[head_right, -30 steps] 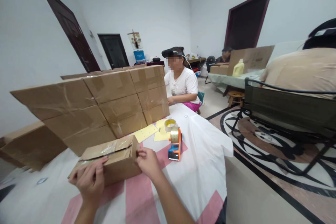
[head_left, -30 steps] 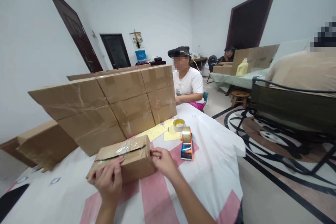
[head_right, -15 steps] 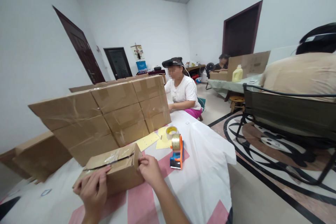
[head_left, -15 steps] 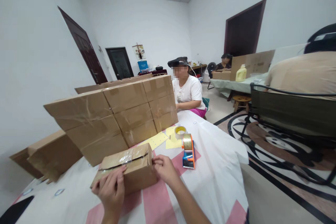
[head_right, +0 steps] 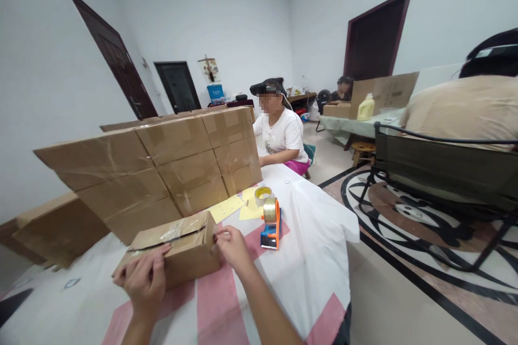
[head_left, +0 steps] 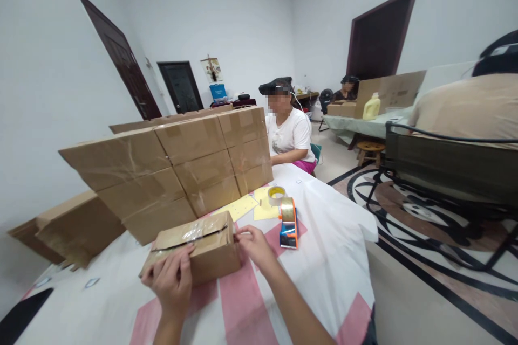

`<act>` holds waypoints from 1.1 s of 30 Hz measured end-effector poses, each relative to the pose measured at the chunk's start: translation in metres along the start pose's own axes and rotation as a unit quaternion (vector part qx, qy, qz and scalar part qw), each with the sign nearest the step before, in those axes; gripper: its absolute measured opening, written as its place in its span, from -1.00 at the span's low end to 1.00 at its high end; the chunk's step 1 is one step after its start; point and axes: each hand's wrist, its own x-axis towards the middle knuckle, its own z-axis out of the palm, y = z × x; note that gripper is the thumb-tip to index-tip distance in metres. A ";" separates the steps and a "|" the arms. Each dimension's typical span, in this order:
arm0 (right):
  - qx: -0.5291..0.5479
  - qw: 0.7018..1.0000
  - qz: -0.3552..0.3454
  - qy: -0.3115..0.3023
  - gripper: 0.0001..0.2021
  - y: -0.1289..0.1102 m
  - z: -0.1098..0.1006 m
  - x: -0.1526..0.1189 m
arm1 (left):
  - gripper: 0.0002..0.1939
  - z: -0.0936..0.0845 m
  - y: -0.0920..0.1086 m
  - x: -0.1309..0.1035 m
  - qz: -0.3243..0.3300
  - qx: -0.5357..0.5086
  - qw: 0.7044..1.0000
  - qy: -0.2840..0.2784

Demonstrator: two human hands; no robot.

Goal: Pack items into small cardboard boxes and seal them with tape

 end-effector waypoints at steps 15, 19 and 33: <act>-0.005 1.000 0.011 0.008 -0.80 -0.001 -0.003 0.001 | -0.79 0.000 0.001 0.001 -0.003 -0.007 1.000 0.003; -0.002 1.000 0.009 0.008 -0.81 0.000 -0.003 0.001 | -0.78 0.001 0.000 -0.001 -0.012 -0.010 1.000 -0.002; -0.007 1.000 0.003 0.006 -0.81 0.000 -0.004 0.002 | -0.78 0.001 0.000 -0.002 -0.015 -0.005 1.000 -0.009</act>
